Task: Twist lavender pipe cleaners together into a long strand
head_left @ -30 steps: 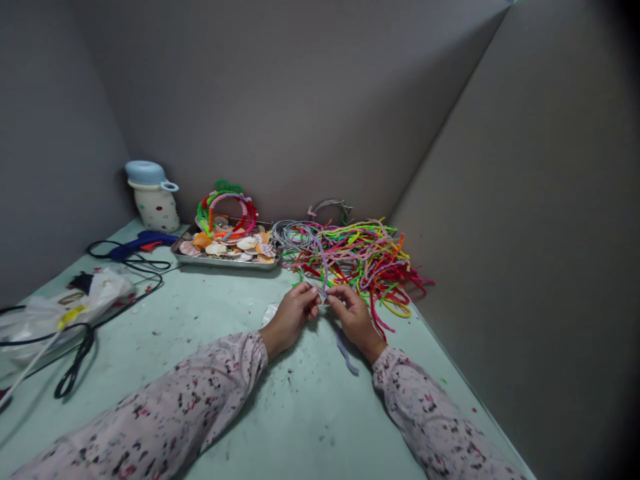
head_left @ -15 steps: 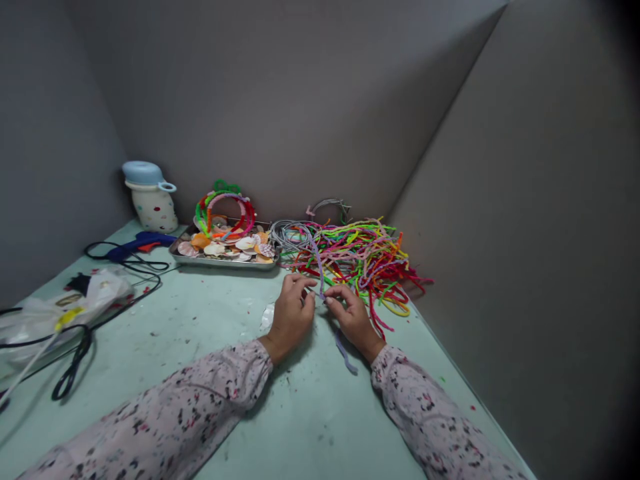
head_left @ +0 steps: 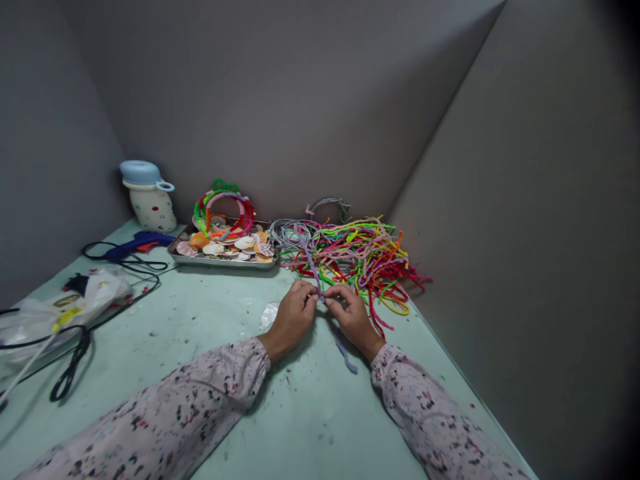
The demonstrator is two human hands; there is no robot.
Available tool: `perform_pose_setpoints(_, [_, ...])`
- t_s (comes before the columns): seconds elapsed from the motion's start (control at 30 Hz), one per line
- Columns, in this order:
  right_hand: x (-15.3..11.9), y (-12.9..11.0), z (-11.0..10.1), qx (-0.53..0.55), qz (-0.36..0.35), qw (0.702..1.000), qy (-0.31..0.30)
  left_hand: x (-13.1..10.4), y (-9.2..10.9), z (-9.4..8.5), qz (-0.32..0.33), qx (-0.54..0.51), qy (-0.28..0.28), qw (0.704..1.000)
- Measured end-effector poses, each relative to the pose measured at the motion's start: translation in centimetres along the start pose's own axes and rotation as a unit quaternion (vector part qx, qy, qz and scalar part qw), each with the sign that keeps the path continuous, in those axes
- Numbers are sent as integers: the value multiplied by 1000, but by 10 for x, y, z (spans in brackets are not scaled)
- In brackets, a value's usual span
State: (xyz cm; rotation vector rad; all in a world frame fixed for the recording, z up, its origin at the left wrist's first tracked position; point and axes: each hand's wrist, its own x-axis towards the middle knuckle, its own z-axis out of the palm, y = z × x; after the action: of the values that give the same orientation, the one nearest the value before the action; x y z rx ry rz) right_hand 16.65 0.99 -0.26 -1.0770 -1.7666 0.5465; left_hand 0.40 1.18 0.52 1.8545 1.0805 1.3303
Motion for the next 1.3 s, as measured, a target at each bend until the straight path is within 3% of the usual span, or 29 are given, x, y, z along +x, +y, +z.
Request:
perform_pose_setpoints(0.47, [1, 1, 0, 26, 21, 999, 16, 0, -4, 2, 17, 52, -11, 998])
perform_pose_setpoints(1.0, [1, -1, 1, 44, 39, 998, 28, 2, -11, 4, 19, 6, 14, 1000])
perform_pose_setpoints(1.3, [2, -3, 1, 59, 52, 996, 31, 1, -4, 1, 21, 13, 1, 1000])
